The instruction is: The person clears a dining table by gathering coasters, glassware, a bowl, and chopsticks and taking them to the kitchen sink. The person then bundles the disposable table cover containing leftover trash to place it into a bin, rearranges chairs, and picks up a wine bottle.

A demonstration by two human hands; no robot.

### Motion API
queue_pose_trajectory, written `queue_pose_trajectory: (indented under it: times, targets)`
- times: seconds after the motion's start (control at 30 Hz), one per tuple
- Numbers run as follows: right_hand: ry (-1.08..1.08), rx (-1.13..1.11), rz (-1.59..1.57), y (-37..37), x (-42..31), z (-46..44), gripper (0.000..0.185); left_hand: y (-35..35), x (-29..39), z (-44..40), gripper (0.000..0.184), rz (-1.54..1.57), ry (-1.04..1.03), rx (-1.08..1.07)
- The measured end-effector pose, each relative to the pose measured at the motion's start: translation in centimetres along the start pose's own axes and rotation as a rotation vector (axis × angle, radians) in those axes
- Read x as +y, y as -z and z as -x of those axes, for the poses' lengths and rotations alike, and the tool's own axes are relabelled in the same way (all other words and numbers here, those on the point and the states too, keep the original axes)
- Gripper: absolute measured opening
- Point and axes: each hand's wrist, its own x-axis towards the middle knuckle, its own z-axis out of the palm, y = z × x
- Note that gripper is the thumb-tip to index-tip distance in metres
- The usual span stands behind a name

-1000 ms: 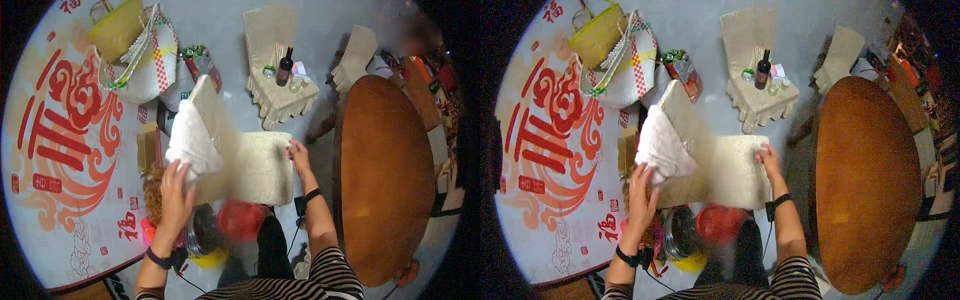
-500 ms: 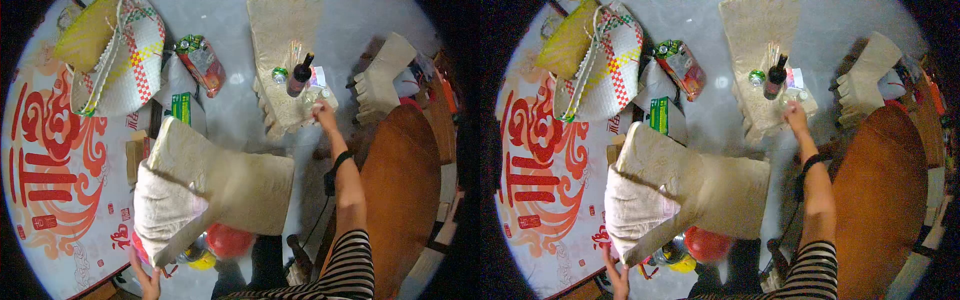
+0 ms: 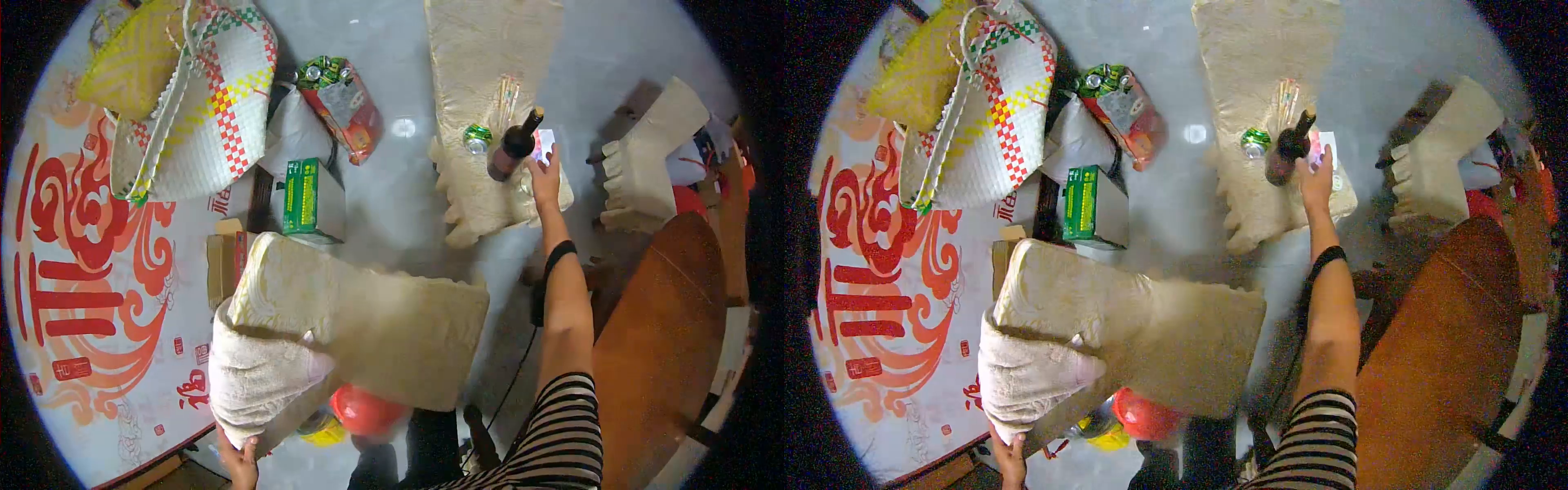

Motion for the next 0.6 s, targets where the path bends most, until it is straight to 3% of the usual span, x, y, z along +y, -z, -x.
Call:
queue_pose_trajectory:
  times: [0.07, 0.2, 0.4, 0.53, 0.6]
  targets:
    - [-0.045, 0.008, -0.018, 0.6, -1.2, -0.9, 0.078, 0.0, 0.5, -0.1, 0.072, -0.124, 0.021, -0.011]
    - [0.064, 0.023, -0.042, 0.1, -3.1, -2.6, 0.08, -0.5, 1.5, -0.2, 0.07, -0.061, -0.009, -0.019]
    - [0.317, 0.077, 0.217, -2.5, -4.2, -6.1, 0.083, -0.6, 1.6, -0.2, 0.067, -0.002, -0.003, -0.041]
    - [0.329, 0.01, 0.225, -3.3, -4.7, -7.4, 0.084, -0.9, 2.0, -0.6, 0.064, 0.002, -0.072, -0.046]
    - [0.284, 0.015, 0.299, -3.1, -4.5, -7.4, 0.063, -1.0, 1.9, -0.6, 0.063, -0.002, -0.075, -0.021]
